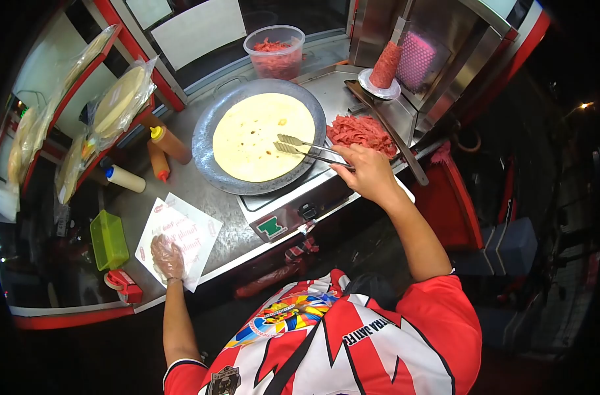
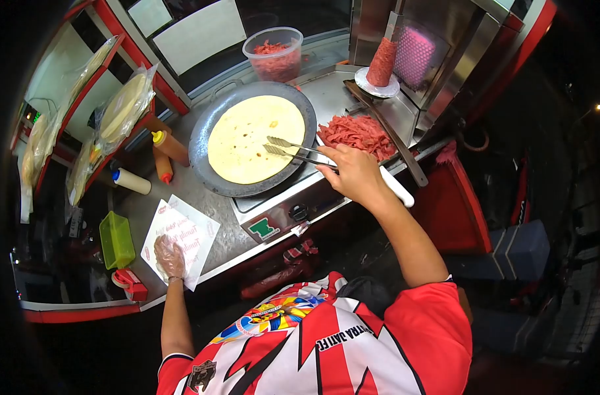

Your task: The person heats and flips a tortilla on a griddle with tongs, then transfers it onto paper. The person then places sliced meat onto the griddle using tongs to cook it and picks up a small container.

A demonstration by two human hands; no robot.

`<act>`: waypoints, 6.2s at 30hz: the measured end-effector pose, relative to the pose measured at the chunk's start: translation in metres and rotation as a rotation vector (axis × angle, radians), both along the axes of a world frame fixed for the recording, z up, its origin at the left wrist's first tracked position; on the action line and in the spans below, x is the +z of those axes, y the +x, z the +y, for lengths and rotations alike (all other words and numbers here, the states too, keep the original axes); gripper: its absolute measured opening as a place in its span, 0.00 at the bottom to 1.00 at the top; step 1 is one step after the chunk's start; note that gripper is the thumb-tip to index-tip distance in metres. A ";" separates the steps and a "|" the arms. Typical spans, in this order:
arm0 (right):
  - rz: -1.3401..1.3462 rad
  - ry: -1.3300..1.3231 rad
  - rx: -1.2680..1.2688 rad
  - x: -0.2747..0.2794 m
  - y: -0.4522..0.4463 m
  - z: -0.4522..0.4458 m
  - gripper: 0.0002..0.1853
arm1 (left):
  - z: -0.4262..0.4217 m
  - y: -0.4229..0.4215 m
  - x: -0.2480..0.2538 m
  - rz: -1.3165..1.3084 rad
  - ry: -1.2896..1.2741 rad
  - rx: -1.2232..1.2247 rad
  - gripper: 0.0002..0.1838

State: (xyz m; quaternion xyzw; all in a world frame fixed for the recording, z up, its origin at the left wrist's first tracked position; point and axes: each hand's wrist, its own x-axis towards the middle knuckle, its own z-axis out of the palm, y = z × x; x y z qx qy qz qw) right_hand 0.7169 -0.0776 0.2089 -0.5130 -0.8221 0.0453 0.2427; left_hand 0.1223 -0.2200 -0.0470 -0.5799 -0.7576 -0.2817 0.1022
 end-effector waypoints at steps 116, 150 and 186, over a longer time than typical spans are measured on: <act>0.011 0.169 -0.706 -0.017 0.119 0.083 0.22 | -0.001 -0.003 0.001 0.055 -0.023 -0.057 0.26; 0.155 -0.046 0.076 -0.004 -0.008 -0.010 0.21 | 0.000 0.010 0.002 -0.016 -0.080 0.123 0.30; -0.004 0.040 -0.263 0.000 -0.124 -0.079 0.19 | -0.014 0.006 0.017 -0.120 -0.021 -0.237 0.28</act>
